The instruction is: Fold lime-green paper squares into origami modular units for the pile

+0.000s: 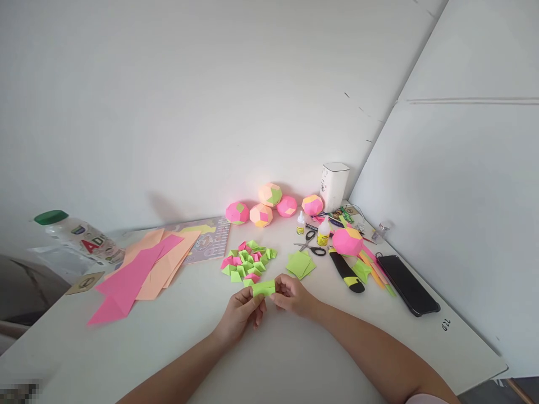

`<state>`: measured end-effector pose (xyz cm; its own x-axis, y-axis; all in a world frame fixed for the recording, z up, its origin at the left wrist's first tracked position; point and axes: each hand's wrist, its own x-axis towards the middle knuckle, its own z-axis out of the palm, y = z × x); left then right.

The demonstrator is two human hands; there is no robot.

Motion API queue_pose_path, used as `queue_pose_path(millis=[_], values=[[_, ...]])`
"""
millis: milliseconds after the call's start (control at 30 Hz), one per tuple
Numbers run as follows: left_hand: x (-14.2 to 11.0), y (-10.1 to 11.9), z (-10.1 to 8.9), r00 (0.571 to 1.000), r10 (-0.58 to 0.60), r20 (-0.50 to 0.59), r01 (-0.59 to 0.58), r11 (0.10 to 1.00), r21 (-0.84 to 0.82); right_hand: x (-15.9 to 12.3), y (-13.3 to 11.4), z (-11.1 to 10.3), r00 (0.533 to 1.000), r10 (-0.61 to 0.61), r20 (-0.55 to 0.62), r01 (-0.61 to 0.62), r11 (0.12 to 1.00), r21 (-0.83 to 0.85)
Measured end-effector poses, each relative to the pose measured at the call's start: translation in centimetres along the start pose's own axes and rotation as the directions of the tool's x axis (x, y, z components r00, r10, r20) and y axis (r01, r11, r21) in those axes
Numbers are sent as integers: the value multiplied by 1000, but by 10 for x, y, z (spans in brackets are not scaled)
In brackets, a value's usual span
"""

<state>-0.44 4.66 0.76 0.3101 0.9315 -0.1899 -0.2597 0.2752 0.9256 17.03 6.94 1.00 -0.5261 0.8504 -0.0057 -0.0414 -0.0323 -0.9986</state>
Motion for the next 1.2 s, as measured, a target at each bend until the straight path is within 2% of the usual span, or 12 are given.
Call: queue_pose_path(millis=[200, 567, 767, 1000, 1200], values=[[-1, 3, 3, 999, -26, 39, 24, 998, 63, 1, 5, -1, 998, 20, 67, -10, 989, -145], [-1, -1, -1, 1000, -29, -11, 29, 999, -42, 4, 2, -3, 999, 51, -17, -49, 996, 69], [-1, 3, 0, 999, 10, -42, -14, 994, -105, 4, 1, -4, 995, 78, -67, -72, 994, 79], [1, 0, 2, 997, 58, -53, -64, 990, -124, 3, 3, -2, 998, 56, 29, -56, 998, 25], [2, -2, 0, 994, 76, -76, -87, 985, -151, 5, 1, -5, 998, 53, -37, -50, 995, 85]])
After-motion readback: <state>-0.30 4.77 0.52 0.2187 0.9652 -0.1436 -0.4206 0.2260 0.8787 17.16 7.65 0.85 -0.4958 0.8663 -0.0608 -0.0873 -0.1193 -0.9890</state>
